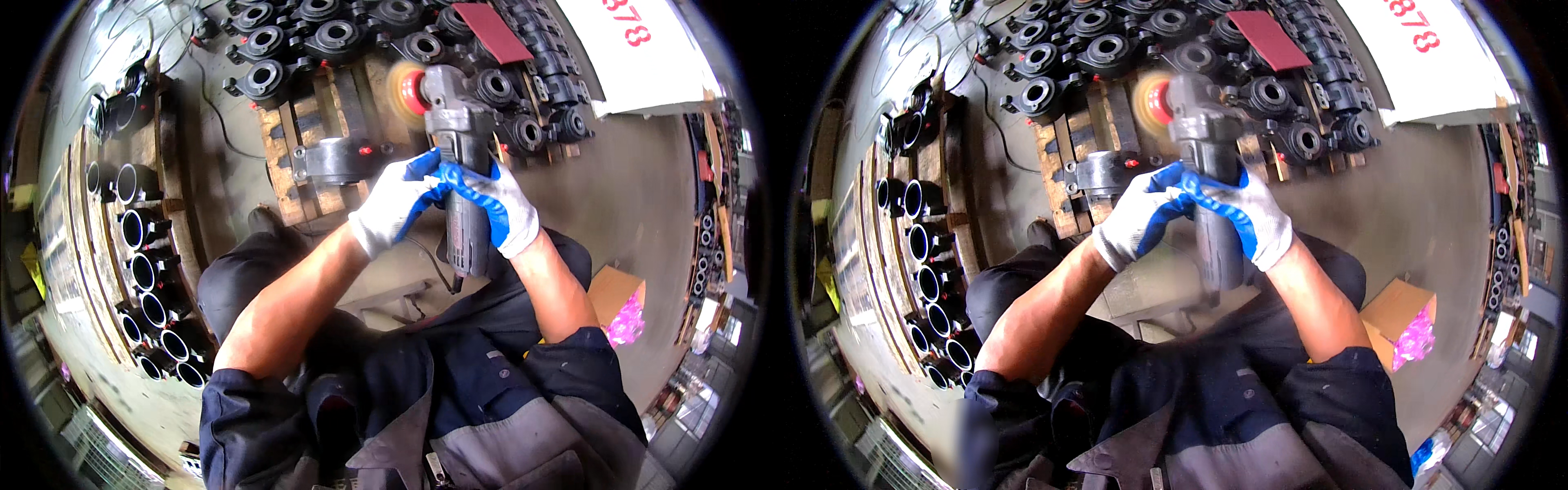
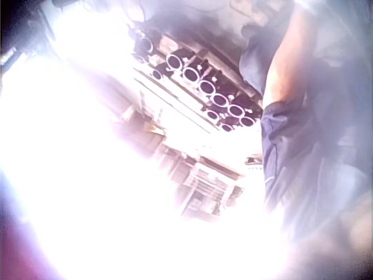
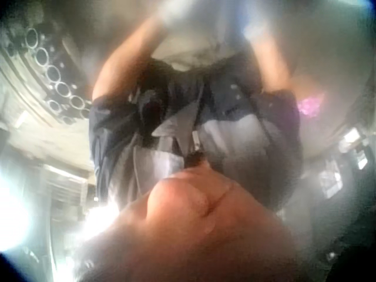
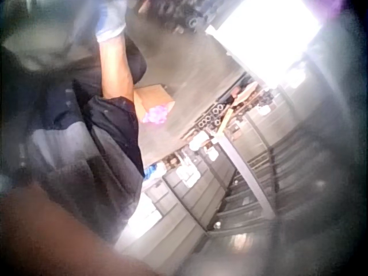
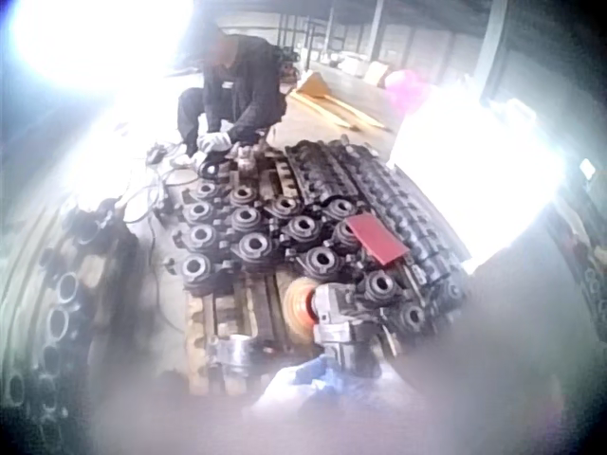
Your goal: The person uses an angle grinder to smooth and finish metal housings placed on wooden pallets. The person picks up metal parts, grinds the exterior and interior surfaces, and puts them back down on the pallet.
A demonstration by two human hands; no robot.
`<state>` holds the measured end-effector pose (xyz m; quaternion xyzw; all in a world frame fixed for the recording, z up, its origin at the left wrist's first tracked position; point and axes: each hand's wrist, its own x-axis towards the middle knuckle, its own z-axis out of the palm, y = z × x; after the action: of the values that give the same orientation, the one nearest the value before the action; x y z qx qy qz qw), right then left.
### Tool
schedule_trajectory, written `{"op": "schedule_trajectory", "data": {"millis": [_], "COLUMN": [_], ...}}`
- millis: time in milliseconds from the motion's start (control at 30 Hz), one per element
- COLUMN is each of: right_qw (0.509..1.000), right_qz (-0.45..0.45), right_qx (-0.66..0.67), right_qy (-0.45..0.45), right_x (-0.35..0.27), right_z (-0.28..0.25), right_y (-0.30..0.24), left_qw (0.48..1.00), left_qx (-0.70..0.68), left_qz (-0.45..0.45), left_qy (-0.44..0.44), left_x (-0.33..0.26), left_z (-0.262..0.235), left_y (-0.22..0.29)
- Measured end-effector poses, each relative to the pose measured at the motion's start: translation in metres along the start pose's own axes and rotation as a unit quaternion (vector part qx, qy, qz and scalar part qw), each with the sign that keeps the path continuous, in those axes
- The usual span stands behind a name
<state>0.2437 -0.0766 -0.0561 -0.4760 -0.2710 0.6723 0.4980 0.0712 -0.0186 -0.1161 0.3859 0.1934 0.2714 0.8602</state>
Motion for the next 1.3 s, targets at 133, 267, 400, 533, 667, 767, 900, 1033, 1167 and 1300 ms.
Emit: {"op": "schedule_trajectory", "data": {"millis": [133,267,400,533,667,767,900,1033,1167,1300], "right_qw": [0.996,0.993,0.985,0.979,0.973,0.973,0.969,0.965,0.967,0.969], "right_qz": [-0.009,-0.058,-0.086,-0.086,-0.099,-0.09,-0.093,-0.094,-0.09,-0.08], "right_qx": [0.069,0.086,0.127,0.152,0.174,0.19,0.205,0.211,0.194,0.195], "right_qy": [0.051,0.053,0.082,0.104,0.117,0.101,0.101,0.126,0.138,0.131], "right_x": [-0.006,-0.017,-0.032,-0.043,-0.053,-0.052,-0.049,-0.044,-0.038,-0.032], "right_z": [-0.003,-0.008,-0.017,-0.031,-0.038,-0.039,-0.039,-0.034,-0.024,-0.02], "right_y": [-0.016,-0.045,-0.059,-0.063,-0.069,-0.071,-0.072,-0.073,-0.073,-0.071], "left_qw": [0.999,0.979,0.921,0.571,0.466,0.454,0.489,0.552,0.623,0.659], "left_qx": [-0.015,0.163,0.28,0.784,0.858,0.867,0.841,0.803,0.753,0.727], "left_qz": [-0.037,-0.035,0.041,-0.015,-0.125,-0.059,0.015,-0.039,-0.031,-0.109], "left_qy": [0.029,0.121,0.27,0.243,0.175,0.197,0.232,0.22,0.209,0.163], "left_x": [0.003,0.01,0.011,-0.013,-0.031,-0.037,-0.022,-0.01,0.011,0.038], "left_z": [0.01,-0.001,-0.066,-0.118,-0.117,-0.146,-0.169,-0.194,-0.202,-0.224], "left_y": [0.021,0.06,0.047,0.007,-0.029,-0.061,-0.064,-0.04,-0.014,0.014]}}
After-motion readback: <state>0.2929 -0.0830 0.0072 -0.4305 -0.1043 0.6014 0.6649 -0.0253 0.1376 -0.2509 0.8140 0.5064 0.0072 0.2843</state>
